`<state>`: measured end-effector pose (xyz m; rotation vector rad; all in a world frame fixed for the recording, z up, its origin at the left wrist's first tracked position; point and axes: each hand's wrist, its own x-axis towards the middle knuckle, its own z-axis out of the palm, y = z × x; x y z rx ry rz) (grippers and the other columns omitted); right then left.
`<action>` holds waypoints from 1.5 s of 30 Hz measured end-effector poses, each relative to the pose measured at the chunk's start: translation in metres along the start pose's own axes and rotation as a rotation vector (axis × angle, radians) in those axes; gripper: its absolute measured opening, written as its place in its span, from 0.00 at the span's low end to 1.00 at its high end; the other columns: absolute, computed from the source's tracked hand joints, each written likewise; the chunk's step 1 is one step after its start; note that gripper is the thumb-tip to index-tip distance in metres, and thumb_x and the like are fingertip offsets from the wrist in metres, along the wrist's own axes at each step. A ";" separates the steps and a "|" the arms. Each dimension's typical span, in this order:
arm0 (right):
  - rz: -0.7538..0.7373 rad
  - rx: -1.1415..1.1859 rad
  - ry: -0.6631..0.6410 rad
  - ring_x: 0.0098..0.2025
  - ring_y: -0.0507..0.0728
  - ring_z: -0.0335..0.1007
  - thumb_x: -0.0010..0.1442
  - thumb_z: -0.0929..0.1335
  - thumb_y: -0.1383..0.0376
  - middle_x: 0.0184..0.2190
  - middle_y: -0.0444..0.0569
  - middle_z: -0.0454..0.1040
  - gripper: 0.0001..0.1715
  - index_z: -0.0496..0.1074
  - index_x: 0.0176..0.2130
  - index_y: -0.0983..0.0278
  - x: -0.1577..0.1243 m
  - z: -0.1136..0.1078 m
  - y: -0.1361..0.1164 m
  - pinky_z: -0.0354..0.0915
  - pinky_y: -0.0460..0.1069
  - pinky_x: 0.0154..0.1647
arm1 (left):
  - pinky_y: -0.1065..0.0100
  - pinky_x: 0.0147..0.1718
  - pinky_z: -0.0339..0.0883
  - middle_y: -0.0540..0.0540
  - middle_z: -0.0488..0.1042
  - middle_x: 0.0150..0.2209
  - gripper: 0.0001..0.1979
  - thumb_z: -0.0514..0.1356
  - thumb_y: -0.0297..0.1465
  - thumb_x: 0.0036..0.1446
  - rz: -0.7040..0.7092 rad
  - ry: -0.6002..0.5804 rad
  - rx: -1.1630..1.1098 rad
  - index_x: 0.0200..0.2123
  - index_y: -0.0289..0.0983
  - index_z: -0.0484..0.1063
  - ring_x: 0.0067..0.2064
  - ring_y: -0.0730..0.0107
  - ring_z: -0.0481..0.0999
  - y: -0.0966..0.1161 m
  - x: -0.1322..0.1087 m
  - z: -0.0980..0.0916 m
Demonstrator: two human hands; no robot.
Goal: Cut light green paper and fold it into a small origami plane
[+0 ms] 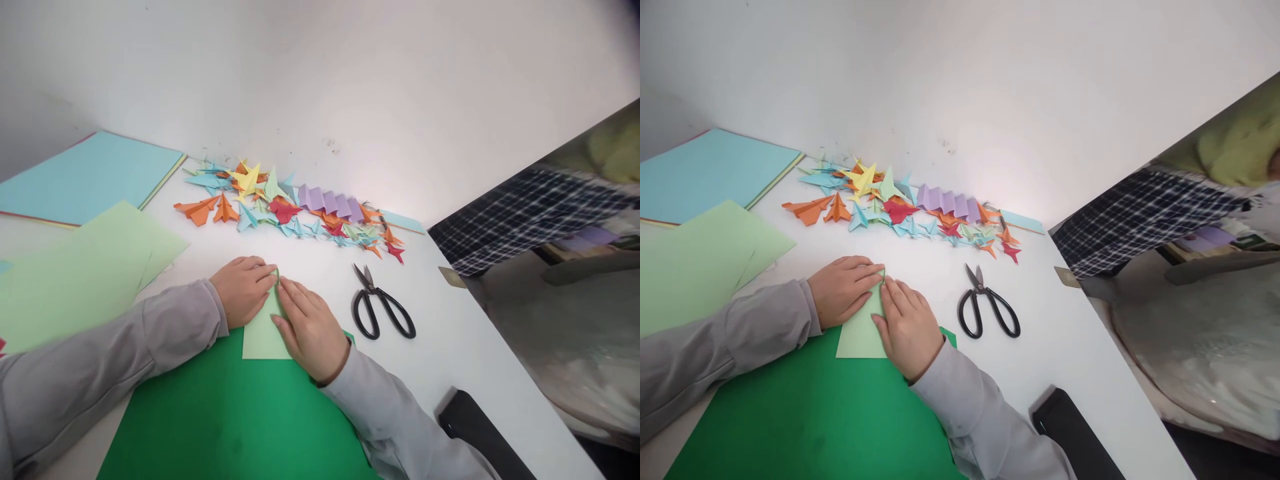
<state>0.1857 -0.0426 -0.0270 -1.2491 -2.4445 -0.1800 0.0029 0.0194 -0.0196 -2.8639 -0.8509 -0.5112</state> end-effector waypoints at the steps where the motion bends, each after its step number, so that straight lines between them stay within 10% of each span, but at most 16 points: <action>1: 0.003 0.005 -0.017 0.56 0.65 0.62 0.64 0.58 0.62 0.56 0.62 0.66 0.25 0.66 0.54 0.75 0.000 0.000 -0.001 0.65 0.60 0.51 | 0.56 0.47 0.64 0.39 0.71 0.51 0.17 0.48 0.29 0.60 -0.008 -0.005 -0.002 0.49 0.29 0.68 0.50 0.55 0.66 0.000 0.000 0.000; 45: 0.086 0.022 -0.056 0.60 0.63 0.57 0.65 0.56 0.65 0.58 0.57 0.64 0.23 0.65 0.55 0.71 -0.013 -0.004 -0.008 0.61 0.60 0.56 | 0.57 0.48 0.62 0.42 0.69 0.55 0.19 0.48 0.29 0.61 -0.028 -0.031 0.012 0.52 0.31 0.67 0.51 0.57 0.66 0.000 -0.001 0.002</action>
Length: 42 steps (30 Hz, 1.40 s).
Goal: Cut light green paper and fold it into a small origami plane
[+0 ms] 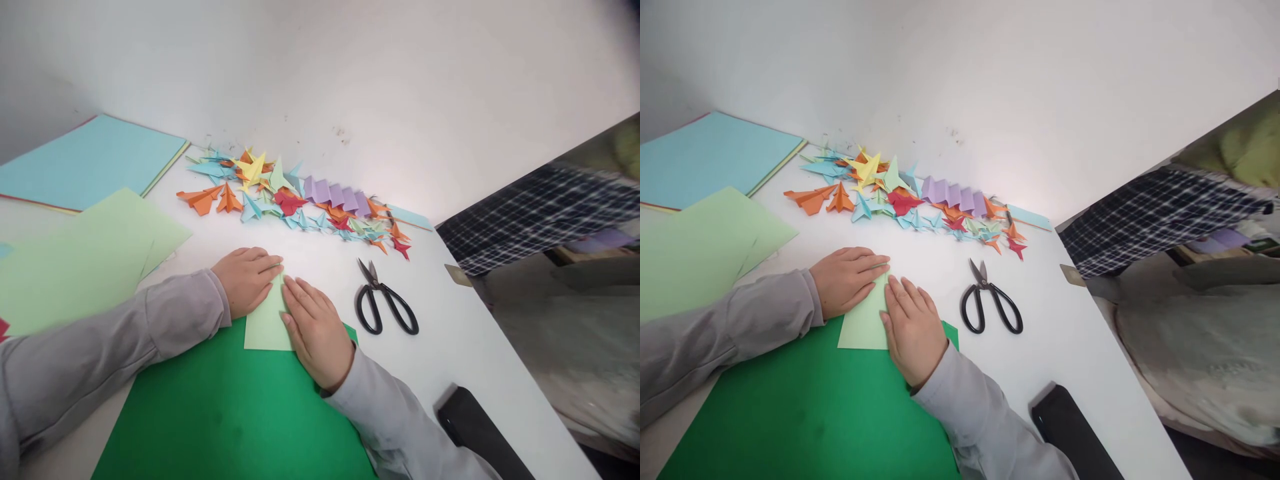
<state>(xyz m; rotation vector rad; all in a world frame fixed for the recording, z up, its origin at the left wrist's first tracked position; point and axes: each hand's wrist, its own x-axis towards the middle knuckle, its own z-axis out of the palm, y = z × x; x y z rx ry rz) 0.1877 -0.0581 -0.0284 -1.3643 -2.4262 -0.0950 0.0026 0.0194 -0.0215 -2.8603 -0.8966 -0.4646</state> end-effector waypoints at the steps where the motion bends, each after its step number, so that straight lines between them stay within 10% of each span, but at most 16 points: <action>1: 0.002 0.001 -0.002 0.60 0.63 0.57 0.65 0.56 0.65 0.58 0.56 0.63 0.23 0.65 0.56 0.70 0.000 0.000 0.000 0.61 0.60 0.56 | 0.57 0.48 0.62 0.42 0.69 0.55 0.19 0.48 0.30 0.61 0.000 0.000 0.000 0.52 0.31 0.67 0.51 0.57 0.66 0.000 0.000 0.000; 42: -0.009 -0.062 -0.029 0.60 0.65 0.58 0.65 0.57 0.66 0.59 0.56 0.62 0.23 0.66 0.55 0.71 0.001 0.000 -0.004 0.62 0.62 0.55 | 0.58 0.46 0.62 0.41 0.71 0.52 0.18 0.48 0.29 0.61 0.011 0.016 0.023 0.51 0.30 0.68 0.50 0.57 0.67 0.002 0.001 -0.001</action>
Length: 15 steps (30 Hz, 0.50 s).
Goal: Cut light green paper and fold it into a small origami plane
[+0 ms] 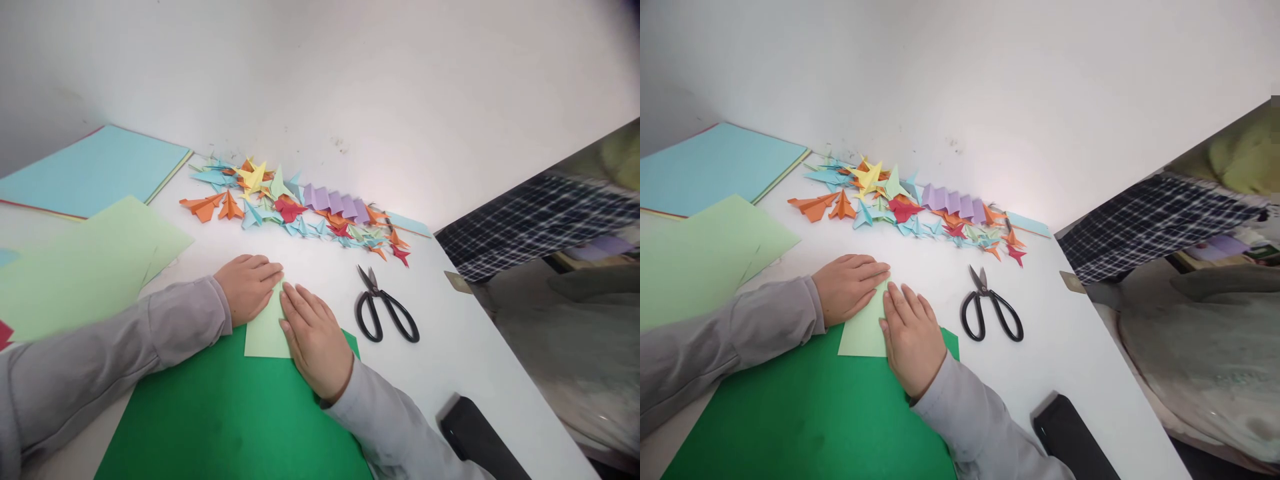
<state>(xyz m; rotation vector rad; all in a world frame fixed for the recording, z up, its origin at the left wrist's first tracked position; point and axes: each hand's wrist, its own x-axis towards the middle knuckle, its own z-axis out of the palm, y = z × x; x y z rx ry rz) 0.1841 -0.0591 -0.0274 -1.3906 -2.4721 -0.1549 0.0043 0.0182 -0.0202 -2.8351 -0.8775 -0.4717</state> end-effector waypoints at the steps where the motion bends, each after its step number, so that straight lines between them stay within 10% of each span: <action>1: 0.000 0.003 0.001 0.59 0.65 0.58 0.65 0.57 0.66 0.59 0.56 0.63 0.23 0.66 0.55 0.72 0.000 0.000 0.000 0.62 0.62 0.54 | 0.58 0.46 0.62 0.41 0.71 0.52 0.18 0.49 0.29 0.61 -0.002 0.000 -0.001 0.51 0.30 0.68 0.50 0.57 0.67 0.000 0.000 0.000; 15: 0.012 0.010 -0.006 0.60 0.63 0.57 0.65 0.56 0.66 0.59 0.56 0.62 0.24 0.65 0.57 0.69 0.000 0.001 0.000 0.61 0.61 0.56 | 0.56 0.45 0.64 0.34 0.67 0.50 0.18 0.51 0.30 0.59 -0.051 -0.004 -0.005 0.50 0.32 0.69 0.49 0.54 0.66 0.001 0.001 -0.002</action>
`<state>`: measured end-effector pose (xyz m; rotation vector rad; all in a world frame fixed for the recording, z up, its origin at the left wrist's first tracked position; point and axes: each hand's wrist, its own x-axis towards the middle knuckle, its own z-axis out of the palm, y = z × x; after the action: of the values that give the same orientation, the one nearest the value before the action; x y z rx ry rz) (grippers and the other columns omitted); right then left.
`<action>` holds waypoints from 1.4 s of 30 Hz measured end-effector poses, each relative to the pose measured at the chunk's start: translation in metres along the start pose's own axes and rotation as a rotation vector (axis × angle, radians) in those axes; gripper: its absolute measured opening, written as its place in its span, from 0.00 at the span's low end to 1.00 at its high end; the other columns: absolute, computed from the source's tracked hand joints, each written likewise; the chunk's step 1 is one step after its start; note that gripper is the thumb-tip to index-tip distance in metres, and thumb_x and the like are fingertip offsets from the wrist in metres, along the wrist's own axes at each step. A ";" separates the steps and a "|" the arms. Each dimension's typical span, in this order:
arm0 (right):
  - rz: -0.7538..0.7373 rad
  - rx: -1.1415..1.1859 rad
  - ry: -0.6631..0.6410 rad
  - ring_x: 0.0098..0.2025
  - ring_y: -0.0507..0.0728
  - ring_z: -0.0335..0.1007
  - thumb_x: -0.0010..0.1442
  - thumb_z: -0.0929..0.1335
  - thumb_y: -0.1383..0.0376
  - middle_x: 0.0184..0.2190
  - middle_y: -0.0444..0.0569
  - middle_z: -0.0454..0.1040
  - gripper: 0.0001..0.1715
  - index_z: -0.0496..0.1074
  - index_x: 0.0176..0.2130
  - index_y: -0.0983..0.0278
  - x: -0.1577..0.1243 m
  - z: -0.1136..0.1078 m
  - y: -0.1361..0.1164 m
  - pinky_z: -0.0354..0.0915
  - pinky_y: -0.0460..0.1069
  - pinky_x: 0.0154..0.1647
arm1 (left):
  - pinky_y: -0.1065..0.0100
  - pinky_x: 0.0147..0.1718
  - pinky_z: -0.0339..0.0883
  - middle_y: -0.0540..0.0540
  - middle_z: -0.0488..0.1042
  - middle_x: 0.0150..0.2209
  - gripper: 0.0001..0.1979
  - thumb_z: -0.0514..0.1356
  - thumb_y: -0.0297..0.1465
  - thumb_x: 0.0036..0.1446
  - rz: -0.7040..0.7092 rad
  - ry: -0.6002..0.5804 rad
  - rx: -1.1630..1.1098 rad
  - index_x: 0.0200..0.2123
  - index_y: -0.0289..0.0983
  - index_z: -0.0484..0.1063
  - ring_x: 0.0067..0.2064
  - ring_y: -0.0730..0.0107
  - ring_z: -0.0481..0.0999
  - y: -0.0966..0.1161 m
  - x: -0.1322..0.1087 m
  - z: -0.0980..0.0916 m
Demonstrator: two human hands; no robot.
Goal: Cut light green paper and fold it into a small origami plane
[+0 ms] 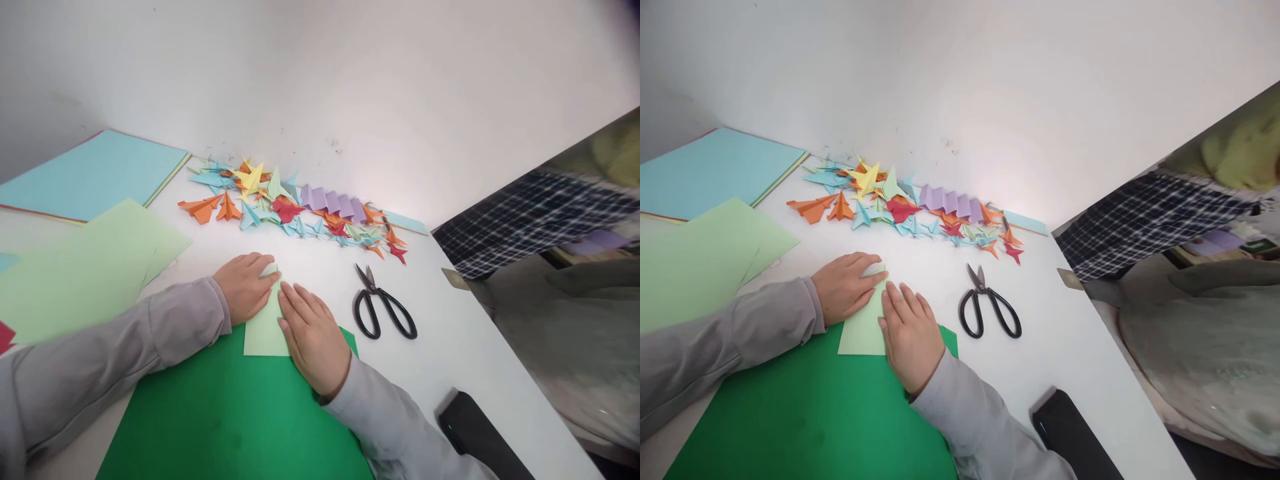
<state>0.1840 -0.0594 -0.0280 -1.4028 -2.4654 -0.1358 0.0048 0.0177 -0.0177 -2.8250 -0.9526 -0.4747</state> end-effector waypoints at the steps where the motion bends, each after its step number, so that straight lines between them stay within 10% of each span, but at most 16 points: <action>1: 0.001 0.006 0.000 0.61 0.63 0.56 0.65 0.56 0.66 0.59 0.56 0.62 0.24 0.64 0.57 0.69 0.000 0.000 0.000 0.61 0.62 0.56 | 0.56 0.45 0.64 0.35 0.67 0.50 0.18 0.51 0.30 0.59 0.004 -0.002 -0.002 0.50 0.32 0.69 0.48 0.54 0.66 0.000 0.000 0.000; 42: -0.009 0.015 -0.005 0.60 0.64 0.57 0.65 0.56 0.67 0.58 0.56 0.63 0.23 0.65 0.56 0.70 0.000 -0.001 0.000 0.61 0.61 0.55 | 0.58 0.45 0.63 0.38 0.70 0.52 0.17 0.50 0.30 0.61 0.008 -0.066 0.080 0.50 0.28 0.67 0.49 0.56 0.66 0.002 0.003 -0.002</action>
<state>0.1845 -0.0594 -0.0272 -1.3881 -2.4720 -0.1152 0.0076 0.0167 -0.0146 -2.7871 -0.9498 -0.3357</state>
